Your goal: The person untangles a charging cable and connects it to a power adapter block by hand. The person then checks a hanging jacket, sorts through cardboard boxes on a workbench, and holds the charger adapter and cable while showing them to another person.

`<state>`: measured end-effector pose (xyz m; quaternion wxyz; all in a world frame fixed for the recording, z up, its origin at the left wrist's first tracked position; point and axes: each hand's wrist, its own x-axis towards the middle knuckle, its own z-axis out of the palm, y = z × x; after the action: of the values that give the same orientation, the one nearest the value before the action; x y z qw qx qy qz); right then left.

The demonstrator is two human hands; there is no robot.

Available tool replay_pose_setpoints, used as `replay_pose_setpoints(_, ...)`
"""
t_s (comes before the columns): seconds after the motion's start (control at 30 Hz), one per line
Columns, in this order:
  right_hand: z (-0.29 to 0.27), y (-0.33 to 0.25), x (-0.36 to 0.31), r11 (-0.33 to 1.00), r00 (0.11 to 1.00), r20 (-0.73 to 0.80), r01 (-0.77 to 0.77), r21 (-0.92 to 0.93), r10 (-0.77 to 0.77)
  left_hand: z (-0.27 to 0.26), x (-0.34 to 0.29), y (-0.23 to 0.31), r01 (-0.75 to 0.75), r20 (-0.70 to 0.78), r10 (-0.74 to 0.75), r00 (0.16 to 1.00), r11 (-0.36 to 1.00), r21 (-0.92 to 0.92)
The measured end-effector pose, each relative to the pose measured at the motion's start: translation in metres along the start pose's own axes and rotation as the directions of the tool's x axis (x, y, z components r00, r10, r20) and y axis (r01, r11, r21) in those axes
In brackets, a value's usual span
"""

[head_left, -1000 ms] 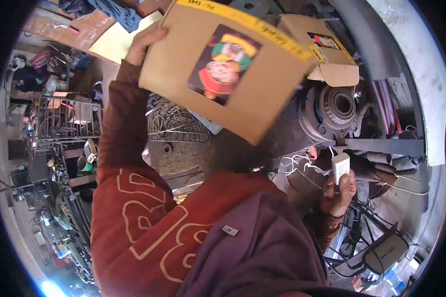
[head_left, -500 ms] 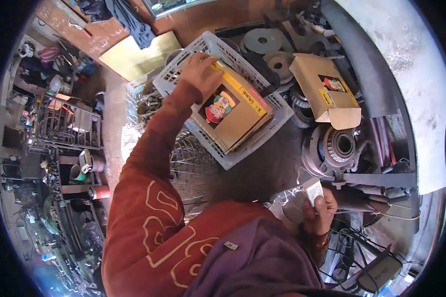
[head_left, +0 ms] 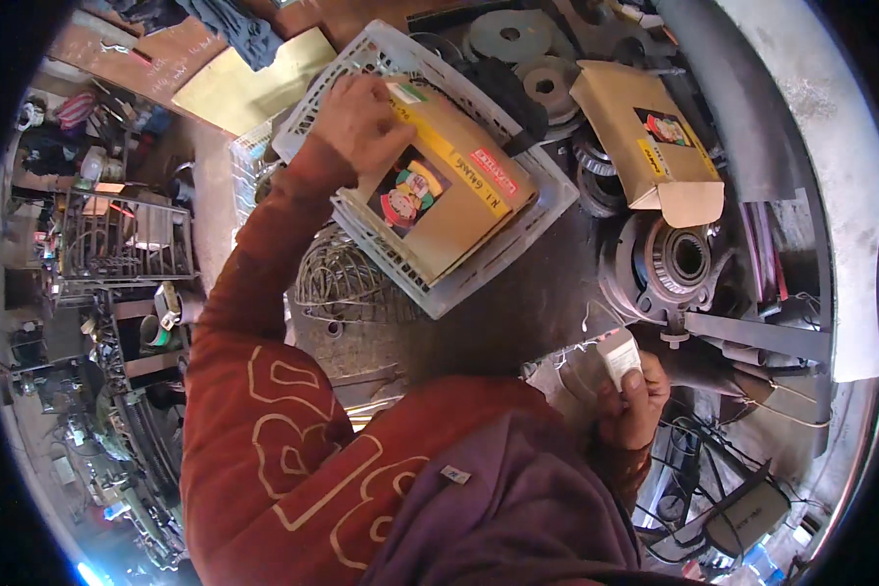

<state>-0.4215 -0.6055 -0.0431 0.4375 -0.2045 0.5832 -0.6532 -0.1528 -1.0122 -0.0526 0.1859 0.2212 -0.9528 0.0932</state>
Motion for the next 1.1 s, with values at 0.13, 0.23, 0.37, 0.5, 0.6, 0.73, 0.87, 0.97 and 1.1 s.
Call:
replay_pose_setpoints(0.13,-0.006,0.004,0.01,0.948,0.986,0.103,0.155,-0.279,-0.131,0.018,-0.026,-0.003,0.208,-0.048,-0.232,0.971,0.931,-0.3)
replay_pose_setpoints(0.23,0.008,-0.001,0.012,0.994,0.992,0.055,-0.111,0.023,0.109,0.035,0.006,-0.01,0.253,-0.124,-0.255,0.959,0.967,-0.033)
replay_pose_setpoints(0.37,0.015,-0.006,0.019,0.991,0.995,0.102,0.006,-0.135,0.008,0.018,0.051,-0.012,0.392,0.307,-0.339,0.889,0.91,-0.132)
replay_pose_setpoints(0.5,0.022,-0.001,0.017,1.0,0.998,0.049,-0.026,-0.01,0.026,0.002,0.086,0.02,0.376,0.575,-0.277,0.77,0.925,-0.058)
replay_pose_setpoints(0.6,0.02,0.005,0.017,0.998,0.999,0.008,-0.047,0.041,0.046,0.043,0.083,-0.007,0.229,0.473,-0.068,0.878,0.928,-0.293)
replay_pose_setpoints(0.73,-0.005,0.012,0.012,0.968,0.992,-0.109,-0.03,0.249,0.058,0.051,0.077,-0.028,-0.501,0.224,0.501,0.836,0.863,-0.062)
replay_pose_setpoints(0.87,-0.019,0.019,-0.012,0.973,0.89,-0.396,0.229,-0.039,-0.226,0.082,0.078,-0.05,-0.546,0.2,0.56,0.804,0.828,-0.125)
replay_pose_setpoints(0.97,-0.035,0.016,-0.04,0.94,0.769,-0.541,0.285,-0.187,-0.341,0.089,0.08,-0.045,0.064,0.358,0.085,0.93,0.921,-0.385)
replay_pose_setpoints(1.1,-0.057,0.029,-0.07,0.91,0.587,-0.696,0.241,-0.337,-0.413,0.08,0.094,-0.013,0.308,0.494,-0.072,0.867,0.856,-0.416)
